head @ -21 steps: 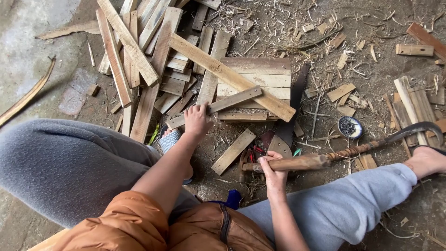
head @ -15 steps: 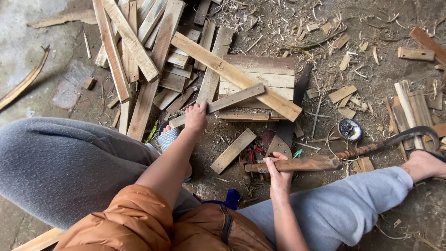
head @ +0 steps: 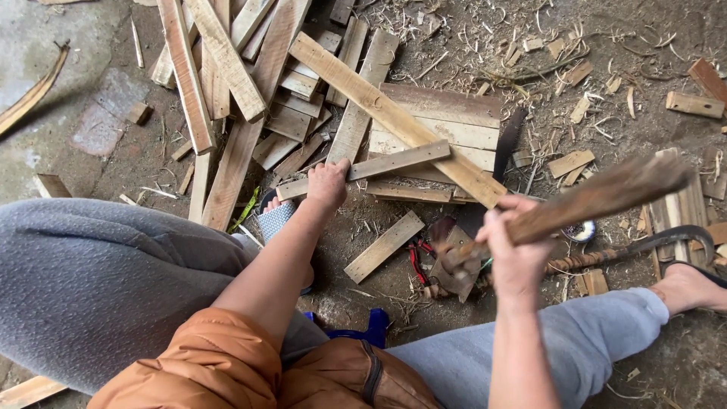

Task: The person assembles a wooden structure by positioning small wooden slats onto a base and securing them using nails and a hammer.

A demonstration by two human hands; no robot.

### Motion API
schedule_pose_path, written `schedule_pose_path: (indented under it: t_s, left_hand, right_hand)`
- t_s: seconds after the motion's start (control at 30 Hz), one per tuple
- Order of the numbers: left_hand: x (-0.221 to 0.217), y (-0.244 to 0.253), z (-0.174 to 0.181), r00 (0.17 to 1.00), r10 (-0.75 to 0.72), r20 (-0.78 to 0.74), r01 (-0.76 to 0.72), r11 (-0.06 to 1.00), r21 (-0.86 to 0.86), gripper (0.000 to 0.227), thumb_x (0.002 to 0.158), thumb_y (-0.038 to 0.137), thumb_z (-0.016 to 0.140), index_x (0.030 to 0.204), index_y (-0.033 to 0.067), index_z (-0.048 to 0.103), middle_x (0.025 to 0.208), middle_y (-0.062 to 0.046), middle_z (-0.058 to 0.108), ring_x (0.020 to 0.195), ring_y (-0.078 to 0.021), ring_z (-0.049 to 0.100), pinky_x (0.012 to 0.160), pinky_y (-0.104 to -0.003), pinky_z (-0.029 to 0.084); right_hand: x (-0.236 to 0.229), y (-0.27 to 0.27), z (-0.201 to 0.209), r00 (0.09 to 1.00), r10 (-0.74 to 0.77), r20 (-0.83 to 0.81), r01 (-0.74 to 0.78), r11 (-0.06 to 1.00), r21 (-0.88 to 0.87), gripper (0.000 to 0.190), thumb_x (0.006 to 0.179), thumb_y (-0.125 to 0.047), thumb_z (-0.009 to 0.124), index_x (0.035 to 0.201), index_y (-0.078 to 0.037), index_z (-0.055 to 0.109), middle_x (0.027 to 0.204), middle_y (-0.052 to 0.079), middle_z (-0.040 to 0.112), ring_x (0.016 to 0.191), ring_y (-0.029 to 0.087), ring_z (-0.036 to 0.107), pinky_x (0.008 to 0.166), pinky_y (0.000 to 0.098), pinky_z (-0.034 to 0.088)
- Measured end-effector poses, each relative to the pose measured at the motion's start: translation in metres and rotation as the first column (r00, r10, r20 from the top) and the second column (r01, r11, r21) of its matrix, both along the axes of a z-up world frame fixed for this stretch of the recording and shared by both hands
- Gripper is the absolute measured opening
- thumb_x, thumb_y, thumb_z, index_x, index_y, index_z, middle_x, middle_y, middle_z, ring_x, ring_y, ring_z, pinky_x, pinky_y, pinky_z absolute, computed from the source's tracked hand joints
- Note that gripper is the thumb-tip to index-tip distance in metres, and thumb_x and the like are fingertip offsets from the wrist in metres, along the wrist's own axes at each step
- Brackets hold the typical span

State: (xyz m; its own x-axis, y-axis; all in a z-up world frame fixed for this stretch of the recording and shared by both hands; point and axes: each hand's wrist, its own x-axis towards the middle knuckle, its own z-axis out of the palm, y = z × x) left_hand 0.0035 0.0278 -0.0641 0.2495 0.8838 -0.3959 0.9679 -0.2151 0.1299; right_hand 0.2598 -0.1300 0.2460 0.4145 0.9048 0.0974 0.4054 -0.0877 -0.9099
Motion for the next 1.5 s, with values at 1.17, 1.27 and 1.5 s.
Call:
schedule_pose_path:
  t_s: [1.17,1.27,1.5]
  left_hand:
    - [0.015,-0.009,0.105,0.997,-0.068,0.046,0.079,0.949,-0.305,0.033,0.096,-0.004,0.048,0.123,0.0150,0.046,0.106,-0.015,0.061,0.099,-0.0276,0.060,0.093,-0.042,0.055]
    - [0.017,-0.007,0.106,0.992,-0.091,0.092,0.115,0.947,-0.301,0.040,0.092,-0.009,0.048,0.124,0.0145,0.046,0.105,-0.013,0.061,0.099,-0.0253,0.058,0.091,-0.039,0.054]
    - [0.020,0.035,0.189,0.826,0.094,0.556,0.120,0.934,-0.337,0.072,0.096,0.046,0.061,0.147,-0.0005,0.039,0.142,-0.020,0.054,0.128,-0.0316,0.054,0.108,-0.042,0.049]
  right_hand:
    - [-0.032,0.236,-0.037,0.866,0.337,0.369,-0.313,0.942,-0.125,0.023,0.100,-0.019,0.076,0.115,-0.006,0.064,0.088,0.002,0.064,0.066,0.012,0.063,0.060,0.0234,0.064]
    - [-0.024,0.232,-0.046,0.857,0.329,0.397,-0.326,0.942,-0.076,0.022,0.100,-0.022,0.077,0.110,-0.008,0.063,0.086,0.002,0.063,0.072,0.015,0.067,0.063,0.0287,0.066]
    - [-0.023,0.226,-0.045,0.885,0.368,0.285,-0.371,0.927,-0.044,0.025,0.099,-0.024,0.080,0.106,-0.009,0.061,0.088,0.001,0.061,0.078,0.017,0.066,0.072,0.0311,0.068]
